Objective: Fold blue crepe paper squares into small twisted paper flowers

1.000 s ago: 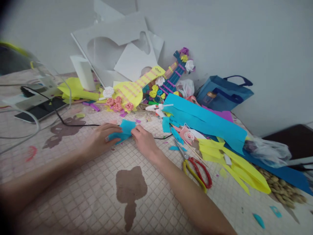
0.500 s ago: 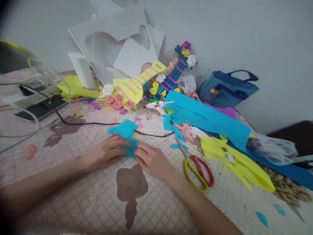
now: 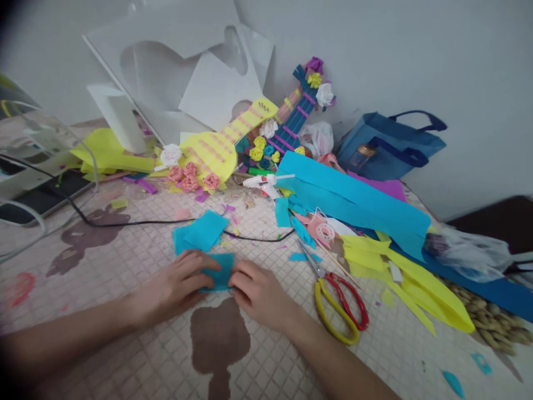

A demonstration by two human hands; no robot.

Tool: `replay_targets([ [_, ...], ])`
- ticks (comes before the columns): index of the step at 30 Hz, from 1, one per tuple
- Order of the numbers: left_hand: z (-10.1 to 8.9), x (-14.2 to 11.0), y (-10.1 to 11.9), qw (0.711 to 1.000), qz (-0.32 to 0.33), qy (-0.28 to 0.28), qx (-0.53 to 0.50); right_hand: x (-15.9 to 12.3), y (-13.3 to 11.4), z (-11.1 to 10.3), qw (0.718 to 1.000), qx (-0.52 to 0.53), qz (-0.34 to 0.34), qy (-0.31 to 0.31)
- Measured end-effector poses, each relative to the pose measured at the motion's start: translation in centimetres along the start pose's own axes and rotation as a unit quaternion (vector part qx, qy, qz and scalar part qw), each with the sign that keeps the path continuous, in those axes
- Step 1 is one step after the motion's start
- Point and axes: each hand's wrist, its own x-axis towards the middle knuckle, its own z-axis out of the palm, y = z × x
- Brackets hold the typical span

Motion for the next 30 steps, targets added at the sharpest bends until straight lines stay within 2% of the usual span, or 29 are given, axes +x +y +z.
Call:
replay_targets([
  [3, -0.05, 0.11, 0.05, 1.000, 0.005, -0.014, 0.002, -0.40, 0.01, -0.26, 1.000, 0.014, 0.010, -0.010],
  [10, 0.53, 0.47, -0.21, 0.997, -0.038, 0.017, -0.065, -0.17, 0.34, -0.58, 0.995, 0.087, 0.038, -0.028],
  [14, 0.54, 0.52, -0.31, 0.997, -0.036, 0.017, -0.067, -0.24, 0.44, -0.48, 0.993, 0.098, 0.037, -0.053],
  [20, -0.02, 0.65, -0.16, 0.999, -0.028, 0.008, -0.040, -0.57, 0.50, -0.11, 0.996, 0.076, 0.031, -0.025],
  [23, -0.19, 0.61, -0.15, 1.000, -0.023, 0.004, -0.012, -0.42, 0.63, -0.15, 0.998, 0.065, 0.002, -0.008],
  [27, -0.24, 0.54, -0.31, 0.999, -0.022, -0.016, 0.021, -0.28, 0.77, -0.27, 0.998, 0.058, -0.012, -0.006],
  [30, -0.29, 0.61, -0.46, 0.999, -0.025, -0.033, 0.006, -0.25, 0.85, -0.42, 0.998, 0.067, -0.007, -0.013],
])
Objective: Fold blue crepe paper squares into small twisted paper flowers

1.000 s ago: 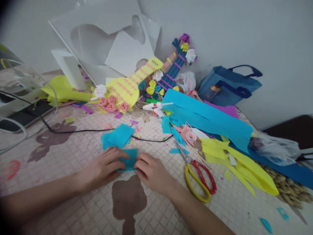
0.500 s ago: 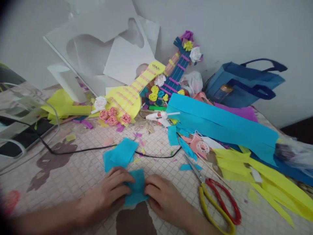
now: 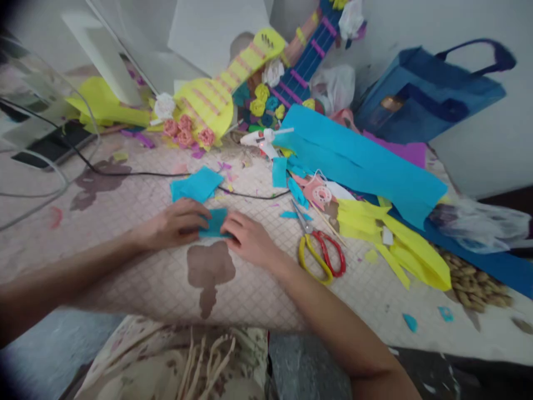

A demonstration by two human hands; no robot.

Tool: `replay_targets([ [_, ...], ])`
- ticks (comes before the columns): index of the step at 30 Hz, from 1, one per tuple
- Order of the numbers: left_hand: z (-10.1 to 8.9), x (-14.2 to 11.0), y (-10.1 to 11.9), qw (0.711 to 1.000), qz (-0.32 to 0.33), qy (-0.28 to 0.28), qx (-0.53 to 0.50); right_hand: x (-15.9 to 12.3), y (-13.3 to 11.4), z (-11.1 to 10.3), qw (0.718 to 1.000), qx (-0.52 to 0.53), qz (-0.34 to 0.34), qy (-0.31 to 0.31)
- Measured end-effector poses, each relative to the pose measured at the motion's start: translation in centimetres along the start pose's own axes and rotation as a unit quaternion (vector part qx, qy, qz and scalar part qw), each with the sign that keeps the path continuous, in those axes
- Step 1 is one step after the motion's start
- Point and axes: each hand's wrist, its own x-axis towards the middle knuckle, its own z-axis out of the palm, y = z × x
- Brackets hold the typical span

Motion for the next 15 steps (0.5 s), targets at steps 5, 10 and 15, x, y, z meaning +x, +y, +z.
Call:
replay_targets([
  [5, -0.03, 0.18, -0.16, 0.999, 0.008, 0.000, -0.031, 0.00, -0.04, -0.27, 1.000, 0.022, 0.005, -0.005],
  [10, -0.02, 0.10, -0.33, 0.997, 0.027, -0.031, -0.063, 0.01, -0.24, -0.43, 1.000, 0.009, -0.008, -0.008],
  [15, -0.40, -0.01, -0.43, 0.993, 0.059, -0.061, -0.085, 0.09, -0.38, -0.62, 0.999, 0.018, -0.028, -0.021],
])
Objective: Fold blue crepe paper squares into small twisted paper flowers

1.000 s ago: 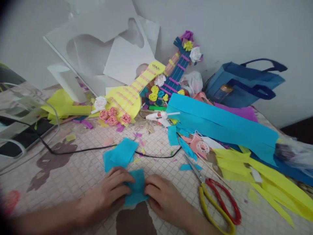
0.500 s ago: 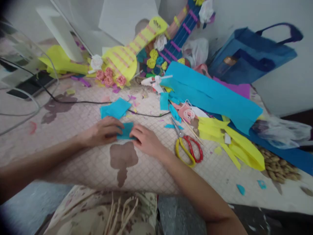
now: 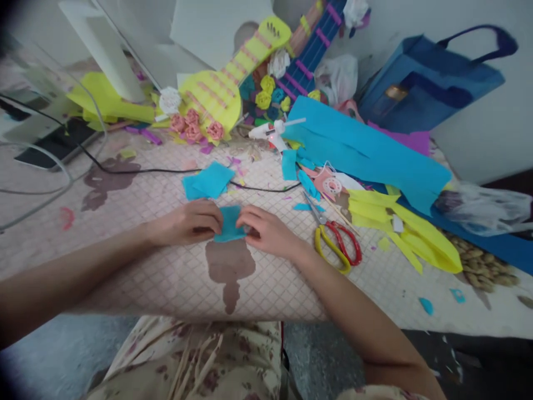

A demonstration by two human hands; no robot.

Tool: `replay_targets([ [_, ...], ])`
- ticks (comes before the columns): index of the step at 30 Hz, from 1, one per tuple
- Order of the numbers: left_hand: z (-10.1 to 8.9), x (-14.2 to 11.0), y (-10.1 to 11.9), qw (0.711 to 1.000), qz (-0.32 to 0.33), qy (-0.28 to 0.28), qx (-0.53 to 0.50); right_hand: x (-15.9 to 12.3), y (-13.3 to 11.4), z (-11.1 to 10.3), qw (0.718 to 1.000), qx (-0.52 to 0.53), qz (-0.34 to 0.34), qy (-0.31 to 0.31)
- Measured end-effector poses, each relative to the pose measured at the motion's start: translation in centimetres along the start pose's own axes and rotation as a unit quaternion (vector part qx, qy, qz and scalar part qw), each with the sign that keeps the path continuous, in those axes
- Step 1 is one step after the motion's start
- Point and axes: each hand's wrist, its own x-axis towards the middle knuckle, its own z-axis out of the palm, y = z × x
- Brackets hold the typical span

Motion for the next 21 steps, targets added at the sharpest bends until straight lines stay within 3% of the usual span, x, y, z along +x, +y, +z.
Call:
replay_targets([
  [5, -0.4, 0.3, -0.1, 0.998, -0.018, -0.009, -0.052, 0.1, -0.1, -0.2, 1.000, 0.012, 0.001, -0.015],
  [10, -0.5, 0.5, -0.5, 0.996, 0.009, -0.015, -0.082, 0.0, 0.1, -0.4, 0.999, 0.033, -0.019, -0.018],
  [16, -0.7, -0.2, -0.1, 0.996, 0.029, 0.056, 0.060, -0.2, 0.2, 0.1, 0.998, -0.043, -0.053, 0.010],
  [18, -0.8, -0.5, 0.3, 0.994, 0.024, 0.051, 0.097, -0.4, 0.1, 0.2, 0.994, -0.092, -0.065, 0.012],
  [21, -0.9, -0.9, 0.7, 0.997, 0.009, 0.035, 0.067, -0.5, -0.1, 0.2, 0.991, -0.119, -0.064, 0.011],
])
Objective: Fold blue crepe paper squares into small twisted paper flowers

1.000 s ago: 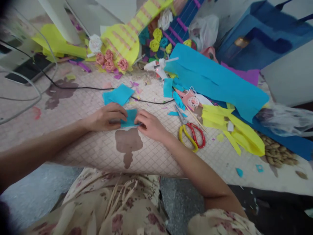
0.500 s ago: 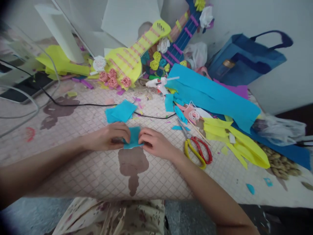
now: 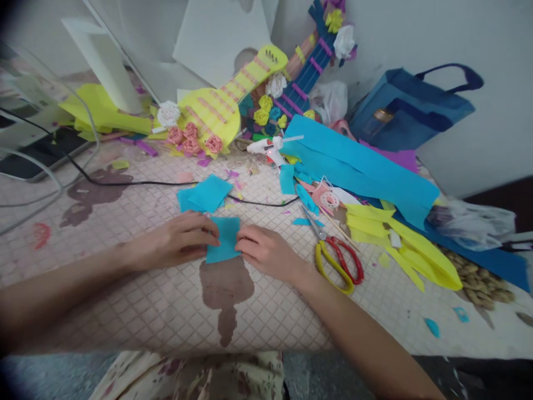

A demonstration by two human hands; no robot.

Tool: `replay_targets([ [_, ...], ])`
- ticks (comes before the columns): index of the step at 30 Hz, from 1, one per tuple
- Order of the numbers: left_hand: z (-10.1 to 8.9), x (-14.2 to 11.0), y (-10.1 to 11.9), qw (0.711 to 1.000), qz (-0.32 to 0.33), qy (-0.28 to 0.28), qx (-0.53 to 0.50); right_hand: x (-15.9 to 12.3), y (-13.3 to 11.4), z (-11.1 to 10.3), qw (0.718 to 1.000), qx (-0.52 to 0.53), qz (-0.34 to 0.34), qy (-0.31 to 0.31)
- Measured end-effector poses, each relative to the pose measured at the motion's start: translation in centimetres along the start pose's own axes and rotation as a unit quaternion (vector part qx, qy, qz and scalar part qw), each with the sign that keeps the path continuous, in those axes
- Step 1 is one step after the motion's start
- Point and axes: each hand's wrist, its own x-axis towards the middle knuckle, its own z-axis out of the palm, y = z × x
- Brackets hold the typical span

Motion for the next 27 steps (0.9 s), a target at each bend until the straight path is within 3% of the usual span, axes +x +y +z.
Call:
replay_targets([
  [6, 0.02, -0.06, 0.17, 0.997, -0.020, -0.053, -0.057, 0.23, -0.10, -0.52, 0.993, 0.109, 0.038, -0.026],
  [9, 0.09, 0.05, 0.10, 0.996, -0.027, -0.053, -0.066, 0.37, -0.10, -0.51, 0.989, 0.134, 0.054, -0.028],
  [14, 0.02, -0.07, 0.01, 1.000, -0.011, -0.021, -0.002, 0.44, -0.26, 0.03, 0.992, 0.109, 0.064, -0.004],
  [21, -0.27, -0.40, 0.01, 0.997, 0.030, -0.037, 0.058, 0.10, -0.15, 0.40, 0.998, 0.052, 0.023, 0.004],
  [27, 0.43, -0.23, 0.02, 0.996, -0.034, -0.027, -0.072, 0.44, -0.56, 0.42, 0.989, 0.122, 0.079, 0.005],
])
